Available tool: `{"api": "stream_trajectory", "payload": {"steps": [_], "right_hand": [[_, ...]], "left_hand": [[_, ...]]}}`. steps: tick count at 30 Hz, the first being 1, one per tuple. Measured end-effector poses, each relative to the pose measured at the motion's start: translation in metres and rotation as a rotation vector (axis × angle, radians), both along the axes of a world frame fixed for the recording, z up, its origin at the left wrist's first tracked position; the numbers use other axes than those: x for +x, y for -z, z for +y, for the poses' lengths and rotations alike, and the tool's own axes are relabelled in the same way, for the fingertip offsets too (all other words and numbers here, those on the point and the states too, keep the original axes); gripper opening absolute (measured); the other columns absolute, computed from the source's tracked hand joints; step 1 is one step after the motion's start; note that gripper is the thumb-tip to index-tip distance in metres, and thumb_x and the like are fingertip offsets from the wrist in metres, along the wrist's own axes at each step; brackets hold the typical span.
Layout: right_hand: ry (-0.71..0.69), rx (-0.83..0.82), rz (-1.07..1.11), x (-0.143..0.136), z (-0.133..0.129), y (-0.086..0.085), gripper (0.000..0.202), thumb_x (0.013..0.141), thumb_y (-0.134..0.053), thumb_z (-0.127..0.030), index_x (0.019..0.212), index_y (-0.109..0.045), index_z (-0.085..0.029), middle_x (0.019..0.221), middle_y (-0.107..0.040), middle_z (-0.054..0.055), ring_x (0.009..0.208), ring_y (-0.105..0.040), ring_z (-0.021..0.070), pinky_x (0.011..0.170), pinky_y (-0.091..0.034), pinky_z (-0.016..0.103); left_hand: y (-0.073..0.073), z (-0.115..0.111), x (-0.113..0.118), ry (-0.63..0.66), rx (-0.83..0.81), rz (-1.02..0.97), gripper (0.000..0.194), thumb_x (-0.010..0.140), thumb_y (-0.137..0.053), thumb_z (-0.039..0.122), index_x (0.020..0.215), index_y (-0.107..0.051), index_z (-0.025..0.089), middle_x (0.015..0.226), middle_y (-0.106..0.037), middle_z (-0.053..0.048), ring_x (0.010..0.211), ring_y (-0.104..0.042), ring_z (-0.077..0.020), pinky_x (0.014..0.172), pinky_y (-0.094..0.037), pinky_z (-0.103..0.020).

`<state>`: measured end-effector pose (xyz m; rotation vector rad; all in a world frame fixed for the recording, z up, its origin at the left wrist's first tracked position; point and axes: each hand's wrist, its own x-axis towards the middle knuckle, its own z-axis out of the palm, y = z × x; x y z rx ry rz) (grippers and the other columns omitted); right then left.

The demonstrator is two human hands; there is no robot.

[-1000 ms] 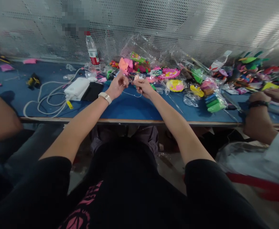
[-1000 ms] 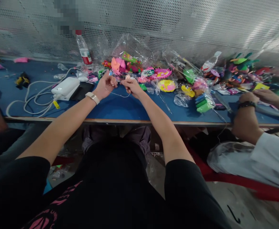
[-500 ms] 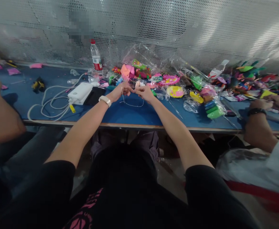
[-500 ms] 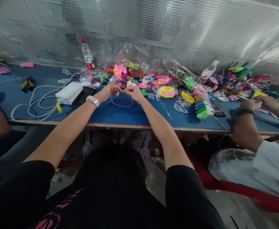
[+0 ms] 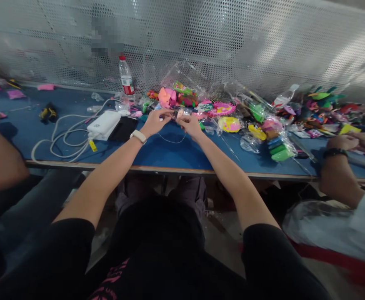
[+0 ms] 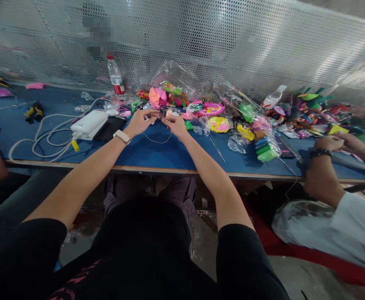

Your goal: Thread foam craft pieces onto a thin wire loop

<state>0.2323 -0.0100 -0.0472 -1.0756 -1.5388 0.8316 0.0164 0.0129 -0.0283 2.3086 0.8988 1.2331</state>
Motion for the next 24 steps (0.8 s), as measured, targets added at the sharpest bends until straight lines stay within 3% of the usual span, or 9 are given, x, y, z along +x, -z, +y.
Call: {"api": "stream_trajectory", "payload": {"steps": [6, 10, 13, 17, 24], "right_hand": [[0.183, 0.033, 0.059, -0.001, 0.004, 0.003, 0.039, 0.088, -0.081, -0.055, 0.076, -0.072, -0.019, 0.055, -0.056, -0.004, 0.043, -0.043, 0.0083, 0.043, -0.030, 0.025], [0.254, 0.028, 0.118, 0.002, 0.005, 0.003, 0.039, 0.092, -0.078, -0.056, 0.081, -0.071, -0.020, 0.059, -0.056, -0.004, 0.046, -0.044, 0.0090, 0.045, -0.034, 0.025], [0.198, 0.023, 0.114, 0.001, 0.001, 0.002, 0.042, 0.092, -0.079, -0.061, 0.083, -0.072, -0.020, 0.059, -0.057, -0.004, 0.046, -0.044, 0.0088, 0.045, -0.034, 0.025], [0.014, 0.033, 0.060, -0.006, -0.008, -0.002, 0.052, 0.086, -0.080, -0.072, 0.086, -0.073, -0.021, 0.060, -0.058, -0.004, 0.045, -0.045, 0.0081, 0.043, -0.036, 0.025], [-0.054, 0.071, -0.054, -0.011, -0.019, -0.008, 0.051, 0.089, -0.075, -0.074, 0.089, -0.073, -0.023, 0.063, -0.061, -0.003, 0.046, -0.048, 0.0094, 0.045, -0.041, 0.026]], "left_hand": [[-0.011, -0.023, 0.000, -0.067, 0.268, 0.163, 0.040, 0.106, -0.058, 0.039, 0.139, -0.071, 0.023, 0.127, -0.078, -0.012, 0.128, -0.069, -0.0313, 0.122, -0.043, -0.057], [-0.017, -0.042, 0.007, -0.016, 0.349, 0.240, 0.054, 0.105, -0.059, 0.042, 0.156, -0.055, 0.024, 0.141, -0.072, -0.013, 0.135, -0.065, -0.0318, 0.121, -0.045, -0.055], [-0.016, -0.044, 0.012, -0.041, 0.396, 0.319, 0.039, 0.105, -0.057, 0.032, 0.142, -0.064, 0.021, 0.138, -0.071, -0.015, 0.134, -0.064, -0.0329, 0.119, -0.047, -0.055], [-0.011, -0.034, 0.015, -0.118, 0.425, 0.321, 0.027, 0.105, -0.052, 0.018, 0.125, -0.070, 0.018, 0.130, -0.071, -0.015, 0.130, -0.064, -0.0320, 0.118, -0.048, -0.054], [-0.006, -0.025, 0.005, -0.113, 0.391, 0.206, 0.019, 0.105, -0.057, 0.021, 0.117, -0.071, 0.021, 0.124, -0.071, -0.013, 0.125, -0.066, -0.0311, 0.114, -0.052, -0.050]]}}
